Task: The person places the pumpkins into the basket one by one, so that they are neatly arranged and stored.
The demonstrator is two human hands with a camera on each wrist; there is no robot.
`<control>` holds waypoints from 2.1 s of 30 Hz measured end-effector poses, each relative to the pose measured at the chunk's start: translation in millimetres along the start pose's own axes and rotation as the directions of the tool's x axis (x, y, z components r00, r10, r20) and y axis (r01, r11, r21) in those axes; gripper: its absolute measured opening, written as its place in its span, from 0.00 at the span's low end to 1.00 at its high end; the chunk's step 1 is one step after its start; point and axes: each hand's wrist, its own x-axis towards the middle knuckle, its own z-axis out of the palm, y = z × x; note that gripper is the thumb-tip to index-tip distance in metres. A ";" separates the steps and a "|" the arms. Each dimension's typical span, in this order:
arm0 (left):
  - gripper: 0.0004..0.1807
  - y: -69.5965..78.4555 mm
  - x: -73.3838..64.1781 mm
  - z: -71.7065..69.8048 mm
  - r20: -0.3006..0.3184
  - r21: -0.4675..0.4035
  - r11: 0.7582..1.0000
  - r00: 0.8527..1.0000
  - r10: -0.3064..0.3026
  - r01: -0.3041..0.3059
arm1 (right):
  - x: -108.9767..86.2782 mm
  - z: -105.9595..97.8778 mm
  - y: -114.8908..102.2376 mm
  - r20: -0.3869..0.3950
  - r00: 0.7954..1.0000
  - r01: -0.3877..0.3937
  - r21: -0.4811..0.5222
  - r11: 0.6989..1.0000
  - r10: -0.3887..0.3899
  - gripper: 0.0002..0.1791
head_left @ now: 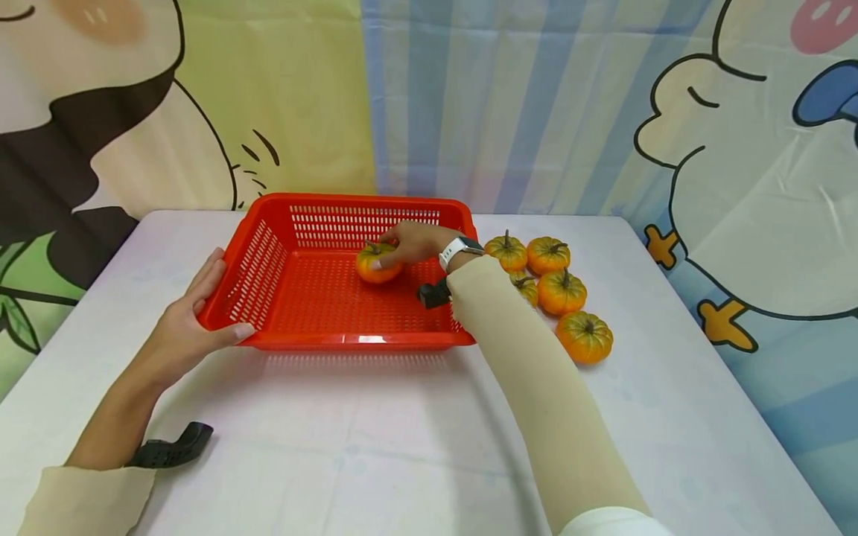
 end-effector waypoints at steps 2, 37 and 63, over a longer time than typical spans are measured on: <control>0.55 -0.1 0.3 0.1 -0.001 0.001 1.000 1.000 -0.004 0.004 | 0.1 -0.4 0.8 0.007 1.000 0.006 0.026 1.000 -0.006 0.38; 0.55 -1.2 -3.2 0.1 -0.013 0.013 1.000 1.000 0.000 0.000 | 6.3 3.4 -4.3 -0.030 0.998 -0.049 0.250 0.967 0.058 0.25; 0.54 1.5 0.5 0.8 -0.006 0.002 1.000 1.000 -0.005 0.005 | 19.3 9.2 -18.5 -0.004 1.000 0.002 0.372 0.928 -0.001 0.21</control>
